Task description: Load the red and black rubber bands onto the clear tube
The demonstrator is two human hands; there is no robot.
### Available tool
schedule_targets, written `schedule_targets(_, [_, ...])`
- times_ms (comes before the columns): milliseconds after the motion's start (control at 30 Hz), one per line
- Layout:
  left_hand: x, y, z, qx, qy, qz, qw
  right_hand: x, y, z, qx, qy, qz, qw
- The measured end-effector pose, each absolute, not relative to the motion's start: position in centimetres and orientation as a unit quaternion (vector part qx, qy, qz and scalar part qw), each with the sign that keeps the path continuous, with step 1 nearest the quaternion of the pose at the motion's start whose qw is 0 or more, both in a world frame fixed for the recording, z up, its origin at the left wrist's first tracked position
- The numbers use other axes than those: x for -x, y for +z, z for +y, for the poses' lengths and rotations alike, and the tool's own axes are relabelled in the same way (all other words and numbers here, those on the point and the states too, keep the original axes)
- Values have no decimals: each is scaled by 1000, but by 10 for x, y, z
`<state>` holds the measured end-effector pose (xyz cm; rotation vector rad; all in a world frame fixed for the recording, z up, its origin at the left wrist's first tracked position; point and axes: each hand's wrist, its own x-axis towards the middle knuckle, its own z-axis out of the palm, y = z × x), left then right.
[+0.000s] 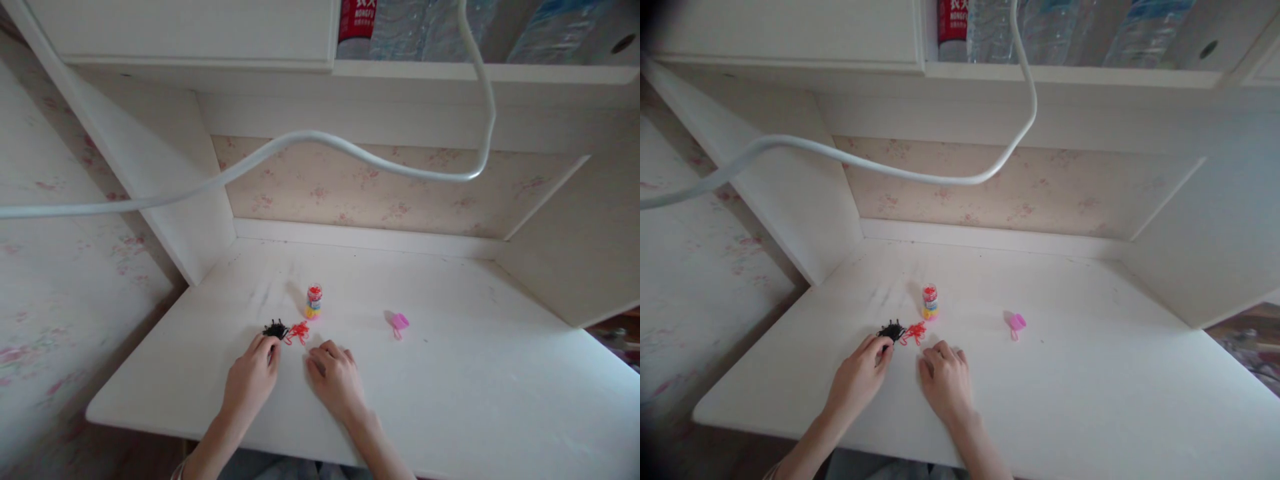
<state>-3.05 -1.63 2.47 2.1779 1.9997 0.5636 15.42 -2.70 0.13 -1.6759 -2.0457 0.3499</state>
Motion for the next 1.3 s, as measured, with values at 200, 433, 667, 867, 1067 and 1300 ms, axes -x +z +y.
schedule_targets(200, [20,10,-26,-726,129,675,28,-127,4,-16,656,106,-717,211])
schedule_targets(433, [6,2,-14,-714,125,688,-36,-122,-2,-5,666,81,-713,204])
schedule_targets(667, [5,-3,-7,-719,124,682,-43,-124,-3,-6,657,69,-719,215])
schedule_targets(867, [8,-7,-9,-731,123,671,-32,-132,-5,-11,654,84,-711,245])
schedule_targets(1067, [3,-2,-11,-735,132,665,9,-145,-10,-18,656,103,-693,281])
schedule_targets(1300, [2,2,-14,-732,155,663,19,-157,-12,-22,659,155,-660,327])
